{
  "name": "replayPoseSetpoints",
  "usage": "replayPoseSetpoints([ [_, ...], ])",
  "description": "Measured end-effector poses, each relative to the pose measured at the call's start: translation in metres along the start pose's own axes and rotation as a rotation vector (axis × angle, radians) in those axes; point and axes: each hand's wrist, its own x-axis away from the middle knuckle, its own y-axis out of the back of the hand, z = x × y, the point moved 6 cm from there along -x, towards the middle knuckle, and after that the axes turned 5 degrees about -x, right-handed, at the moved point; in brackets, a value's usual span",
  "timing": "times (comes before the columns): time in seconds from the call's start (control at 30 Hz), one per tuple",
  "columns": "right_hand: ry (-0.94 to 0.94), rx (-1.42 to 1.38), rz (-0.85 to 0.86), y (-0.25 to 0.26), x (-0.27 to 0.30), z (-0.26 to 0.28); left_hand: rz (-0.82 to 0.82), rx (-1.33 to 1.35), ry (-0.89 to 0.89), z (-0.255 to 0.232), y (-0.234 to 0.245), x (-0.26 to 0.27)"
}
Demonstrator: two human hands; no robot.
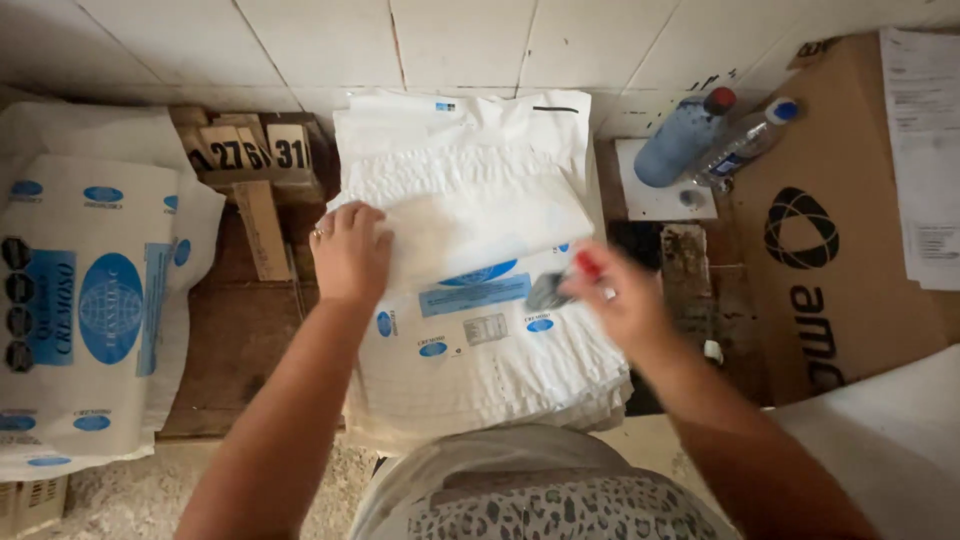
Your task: Labeling plastic cheese bags with a handheld stamp
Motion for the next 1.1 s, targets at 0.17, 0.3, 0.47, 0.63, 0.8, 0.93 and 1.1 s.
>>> replayPoseSetpoints([
  [0.17, 0.314, 0.402, 0.051, -0.050, 0.018, -0.019, 0.268, 0.387, -0.327, -0.068, 0.088, 0.015],
  [0.3, 0.132, 0.146, 0.115, -0.051, 0.002, -0.020, 0.723, 0.245, -0.703, -0.091, 0.059, 0.074],
  [0.47, 0.007, -0.087, -0.097, 0.010, -0.019, -0.009, 0.640, 0.526, -0.641, -0.085, 0.046, 0.068],
  [0.63, 0.046, -0.016, -0.177, 0.035, 0.000, 0.058, 0.608, 0.627, -0.565, -0.083, 0.066, 0.056],
  [0.8, 0.115, 0.020, -0.050, 0.030, 0.029, 0.030, 0.884, 0.808, -0.022, -0.064, 0.081, 0.034],
  [0.93, 0.270, 0.208, 0.056, -0.027, 0.035, -0.011, 0.713, 0.799, 0.209, -0.040, 0.055, 0.013],
  [1.1, 0.347, 0.354, 0.093, -0.053, 0.037, -0.014, 0.340, 0.500, 0.018, -0.061, 0.159, -0.015],
])
